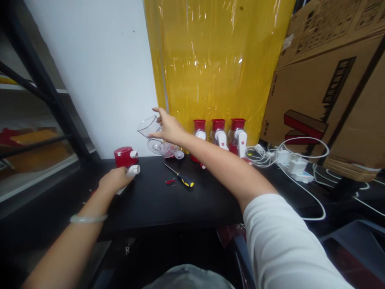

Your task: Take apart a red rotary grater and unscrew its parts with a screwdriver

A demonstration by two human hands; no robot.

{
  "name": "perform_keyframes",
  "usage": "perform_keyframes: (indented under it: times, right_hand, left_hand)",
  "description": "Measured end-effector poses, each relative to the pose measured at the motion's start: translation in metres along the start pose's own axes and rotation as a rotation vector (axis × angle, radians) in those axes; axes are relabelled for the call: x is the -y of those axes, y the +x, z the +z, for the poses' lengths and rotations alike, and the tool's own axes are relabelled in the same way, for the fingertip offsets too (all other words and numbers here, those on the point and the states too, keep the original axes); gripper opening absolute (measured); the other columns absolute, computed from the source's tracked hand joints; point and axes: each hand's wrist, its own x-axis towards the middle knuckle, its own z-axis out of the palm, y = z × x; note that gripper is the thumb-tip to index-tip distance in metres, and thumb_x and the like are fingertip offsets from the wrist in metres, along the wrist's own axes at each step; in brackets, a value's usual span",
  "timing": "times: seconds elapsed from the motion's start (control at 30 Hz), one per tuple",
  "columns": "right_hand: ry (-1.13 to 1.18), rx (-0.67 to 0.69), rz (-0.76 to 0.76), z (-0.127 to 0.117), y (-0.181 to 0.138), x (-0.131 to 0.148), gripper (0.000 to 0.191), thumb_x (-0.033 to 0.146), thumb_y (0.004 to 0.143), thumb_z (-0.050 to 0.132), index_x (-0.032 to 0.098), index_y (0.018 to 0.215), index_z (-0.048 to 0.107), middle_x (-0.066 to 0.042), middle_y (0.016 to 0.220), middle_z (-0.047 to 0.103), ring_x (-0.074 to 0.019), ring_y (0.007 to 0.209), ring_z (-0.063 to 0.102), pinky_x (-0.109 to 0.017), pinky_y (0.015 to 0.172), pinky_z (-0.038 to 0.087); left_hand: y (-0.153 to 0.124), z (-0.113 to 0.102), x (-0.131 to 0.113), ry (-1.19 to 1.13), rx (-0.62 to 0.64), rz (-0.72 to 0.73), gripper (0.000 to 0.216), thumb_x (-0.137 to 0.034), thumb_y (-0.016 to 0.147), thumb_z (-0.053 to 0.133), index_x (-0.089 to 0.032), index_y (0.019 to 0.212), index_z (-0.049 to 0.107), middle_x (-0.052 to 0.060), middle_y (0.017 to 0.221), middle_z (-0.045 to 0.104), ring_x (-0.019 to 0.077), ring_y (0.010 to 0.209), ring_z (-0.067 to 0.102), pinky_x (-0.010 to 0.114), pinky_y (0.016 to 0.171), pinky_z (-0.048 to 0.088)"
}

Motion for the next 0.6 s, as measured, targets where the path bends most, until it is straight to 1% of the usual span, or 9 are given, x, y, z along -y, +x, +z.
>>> perform_keyframes:
  times: [0.1, 0.17, 0.23, 0.27, 0.33, 0.37, 0.43, 0.53, 0.6]
  right_hand:
    - [0.003, 0.025, 0.004, 0.005, -0.001, 0.004, 0.094, 0.035, 0.066, 0.088, 0.023, 0.146, 0.041, -0.009, 0.120, 0.063, -0.0254, 0.107, 0.065, -0.045, 0.098, 0.052]
    - [0.003, 0.047, 0.008, 0.011, -0.002, 0.007, 0.095, 0.037, 0.065, 0.088, 0.023, 0.146, 0.040, -0.009, 0.117, 0.064, -0.0258, 0.107, 0.066, -0.044, 0.097, 0.052]
    - [0.001, 0.067, 0.013, 0.016, -0.003, 0.010, 0.096, 0.039, 0.065, 0.088, 0.023, 0.146, 0.040, -0.009, 0.115, 0.066, -0.0255, 0.105, 0.067, -0.043, 0.096, 0.052]
    - [-0.003, 0.076, 0.016, 0.019, -0.004, 0.012, 0.095, 0.040, 0.065, 0.088, 0.023, 0.146, 0.040, -0.009, 0.113, 0.066, -0.0252, 0.105, 0.067, -0.043, 0.095, 0.052]
    - [-0.030, 0.082, 0.033, 0.024, -0.006, 0.018, 0.092, 0.042, 0.067, 0.086, 0.022, 0.145, 0.040, -0.009, 0.112, 0.067, -0.0251, 0.106, 0.067, -0.042, 0.095, 0.052]
    - [-0.056, 0.073, 0.053, 0.027, -0.007, 0.021, 0.090, 0.042, 0.069, 0.085, 0.021, 0.144, 0.041, -0.010, 0.112, 0.067, -0.0256, 0.107, 0.067, -0.042, 0.095, 0.052]
    - [-0.128, 0.033, 0.111, 0.034, -0.010, 0.026, 0.084, 0.043, 0.072, 0.083, 0.018, 0.141, 0.043, -0.013, 0.116, 0.066, -0.0275, 0.110, 0.065, -0.044, 0.096, 0.051]
    - [-0.227, -0.021, 0.197, 0.046, -0.011, 0.028, 0.077, 0.043, 0.074, 0.082, 0.017, 0.137, 0.045, -0.016, 0.125, 0.063, -0.0308, 0.116, 0.062, -0.047, 0.099, 0.048]
    - [-0.237, -0.022, 0.234, 0.051, -0.012, 0.025, 0.075, 0.040, 0.075, 0.081, 0.017, 0.137, 0.045, -0.017, 0.127, 0.063, -0.0313, 0.117, 0.062, -0.047, 0.101, 0.047]
  left_hand:
    - [-0.003, -0.007, 0.000, -0.024, -0.018, 0.001, 0.053, -0.053, 0.080, 0.060, -0.013, 0.114, 0.065, 0.023, 0.118, 0.069, 0.0405, 0.109, 0.066, 0.044, 0.085, 0.052]
    - [-0.008, -0.016, -0.003, -0.105, -0.163, 0.051, 0.065, -0.058, 0.082, 0.058, -0.010, 0.125, 0.058, 0.026, 0.126, 0.064, 0.0416, 0.119, 0.061, 0.047, 0.094, 0.050]
    - [-0.012, -0.025, -0.012, -0.287, -0.325, 0.180, 0.079, -0.059, 0.081, 0.062, -0.011, 0.141, 0.045, 0.024, 0.142, 0.054, 0.0389, 0.133, 0.051, 0.047, 0.107, 0.043]
    - [-0.014, -0.028, -0.019, -0.417, -0.330, 0.262, 0.086, -0.058, 0.079, 0.066, -0.013, 0.147, 0.038, 0.022, 0.149, 0.048, 0.0371, 0.139, 0.046, 0.045, 0.110, 0.042]
    - [-0.016, -0.032, -0.038, -0.717, -0.232, 0.369, 0.099, -0.054, 0.075, 0.074, -0.017, 0.153, 0.024, 0.022, 0.154, 0.042, 0.0338, 0.142, 0.043, 0.043, 0.108, 0.045]
    - [-0.015, -0.031, -0.050, -0.861, -0.196, 0.402, 0.102, -0.050, 0.073, 0.078, -0.019, 0.153, 0.022, 0.021, 0.154, 0.042, 0.0323, 0.142, 0.044, 0.042, 0.107, 0.046]
    - [-0.010, -0.027, -0.075, -1.127, -0.213, 0.417, 0.102, -0.040, 0.066, 0.085, -0.021, 0.147, 0.026, 0.019, 0.146, 0.049, 0.0294, 0.134, 0.052, 0.041, 0.106, 0.047]
    - [0.003, -0.017, -0.107, -1.475, -0.267, 0.317, 0.084, -0.026, 0.054, 0.092, -0.020, 0.123, 0.045, 0.012, 0.121, 0.064, 0.0252, 0.110, 0.067, 0.039, 0.097, 0.052]
    - [0.010, -0.012, -0.120, -1.579, -0.291, 0.253, 0.076, -0.019, 0.048, 0.093, -0.019, 0.110, 0.049, 0.008, 0.107, 0.067, 0.0220, 0.098, 0.069, 0.036, 0.090, 0.054]
